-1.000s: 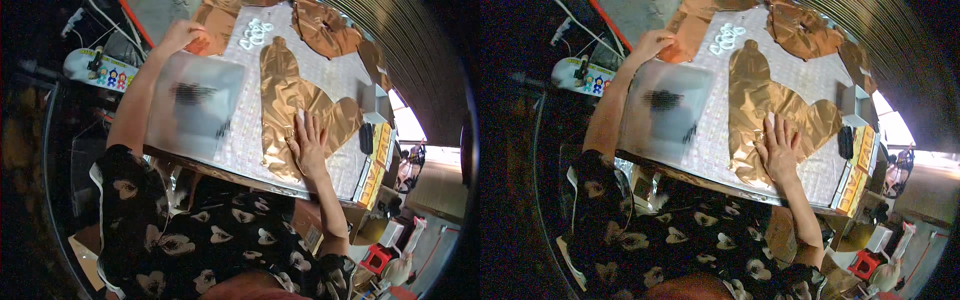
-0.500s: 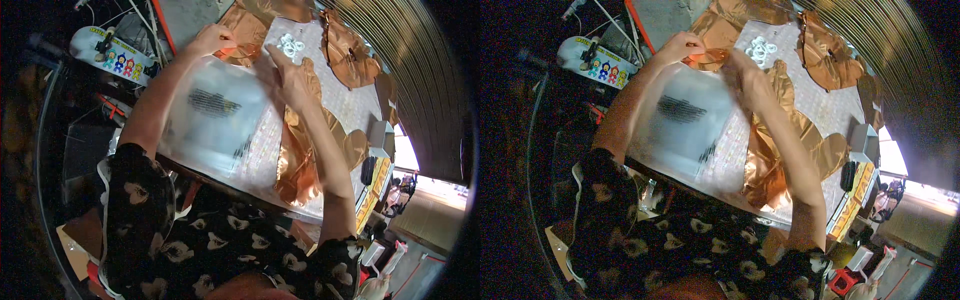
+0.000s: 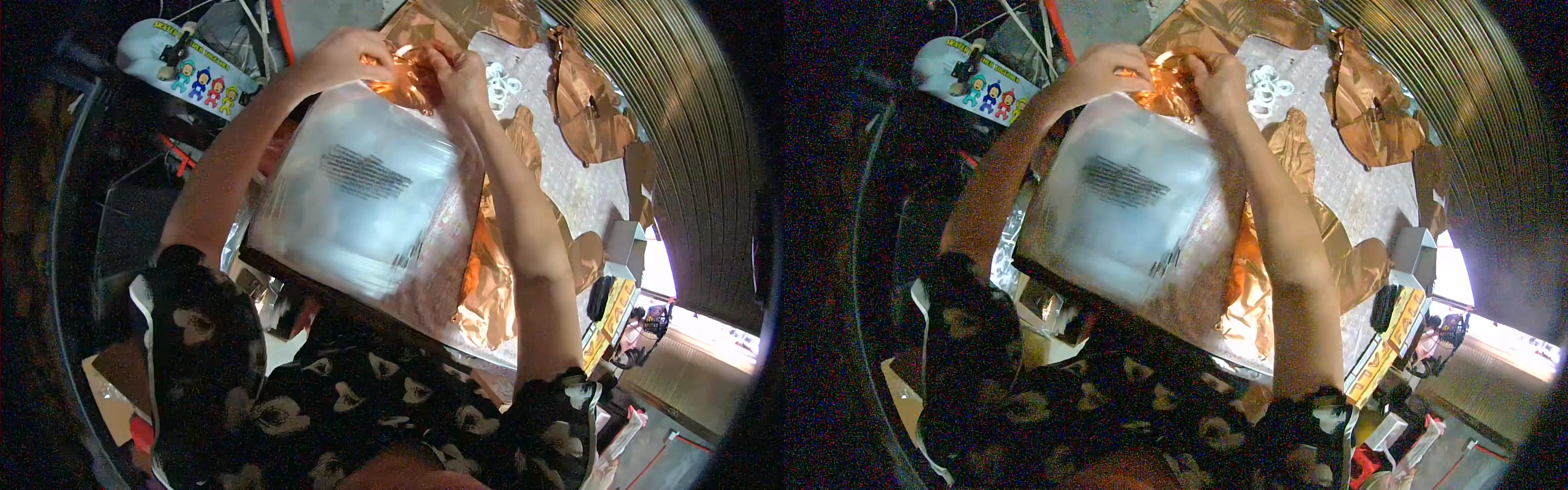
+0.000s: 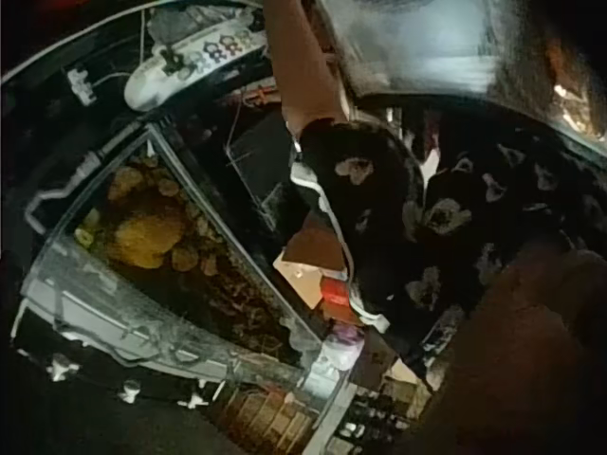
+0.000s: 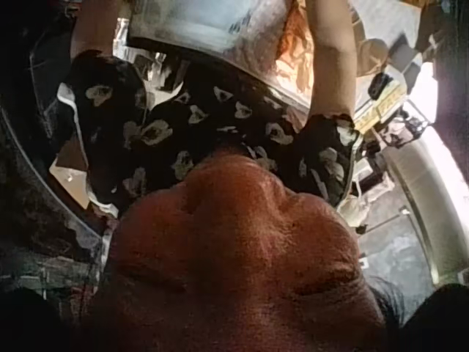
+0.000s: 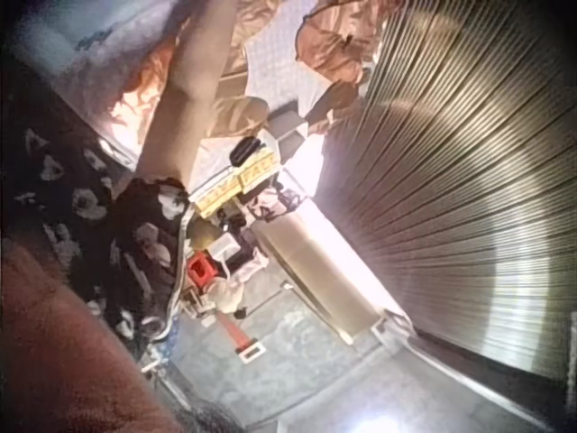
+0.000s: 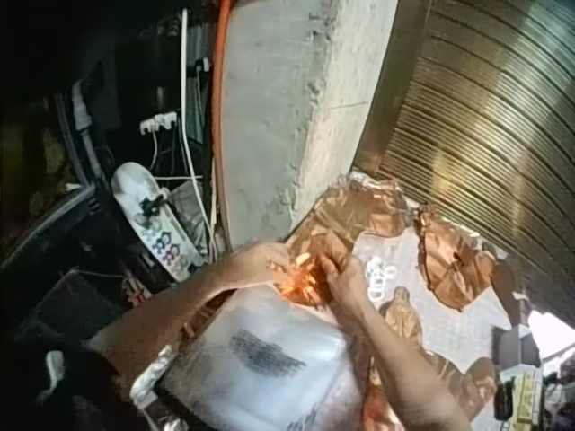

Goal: Folding foil balloons and preparing them for packaging on a workbench.

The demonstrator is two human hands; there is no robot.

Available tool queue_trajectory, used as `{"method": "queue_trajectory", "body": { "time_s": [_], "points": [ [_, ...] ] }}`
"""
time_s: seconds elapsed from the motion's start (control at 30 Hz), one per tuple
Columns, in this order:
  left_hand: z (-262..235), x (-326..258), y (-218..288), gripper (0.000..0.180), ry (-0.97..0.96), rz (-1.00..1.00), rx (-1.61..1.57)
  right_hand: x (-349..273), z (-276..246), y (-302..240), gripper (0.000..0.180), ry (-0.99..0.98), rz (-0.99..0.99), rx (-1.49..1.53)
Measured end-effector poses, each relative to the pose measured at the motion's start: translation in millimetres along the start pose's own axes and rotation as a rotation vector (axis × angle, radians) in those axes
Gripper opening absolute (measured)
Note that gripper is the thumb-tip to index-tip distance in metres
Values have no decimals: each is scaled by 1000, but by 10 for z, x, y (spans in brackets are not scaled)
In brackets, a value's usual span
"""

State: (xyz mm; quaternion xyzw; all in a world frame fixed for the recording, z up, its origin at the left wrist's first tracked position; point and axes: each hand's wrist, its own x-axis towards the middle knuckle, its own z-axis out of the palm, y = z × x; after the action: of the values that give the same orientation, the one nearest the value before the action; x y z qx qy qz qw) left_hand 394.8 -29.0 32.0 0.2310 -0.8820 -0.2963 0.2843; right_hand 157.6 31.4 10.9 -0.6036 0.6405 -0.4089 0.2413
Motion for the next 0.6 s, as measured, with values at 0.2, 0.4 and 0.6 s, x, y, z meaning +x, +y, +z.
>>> {"method": "queue_trajectory", "body": {
  "time_s": [0.2, 0.4, 0.6],
  "points": [
    [201, 13, -202, 26, -25, 47, 14, 46, 10, 222, 23, -50, -43, 157],
    [303, 19, -235, 21, 63, -32, 125, 37, -28, 247, 22, -121, -106, 125],
    [307, 252, -88, 21, -68, -415, 93, 9, -135, 304, 21, -274, -67, 238]
  ]
}}
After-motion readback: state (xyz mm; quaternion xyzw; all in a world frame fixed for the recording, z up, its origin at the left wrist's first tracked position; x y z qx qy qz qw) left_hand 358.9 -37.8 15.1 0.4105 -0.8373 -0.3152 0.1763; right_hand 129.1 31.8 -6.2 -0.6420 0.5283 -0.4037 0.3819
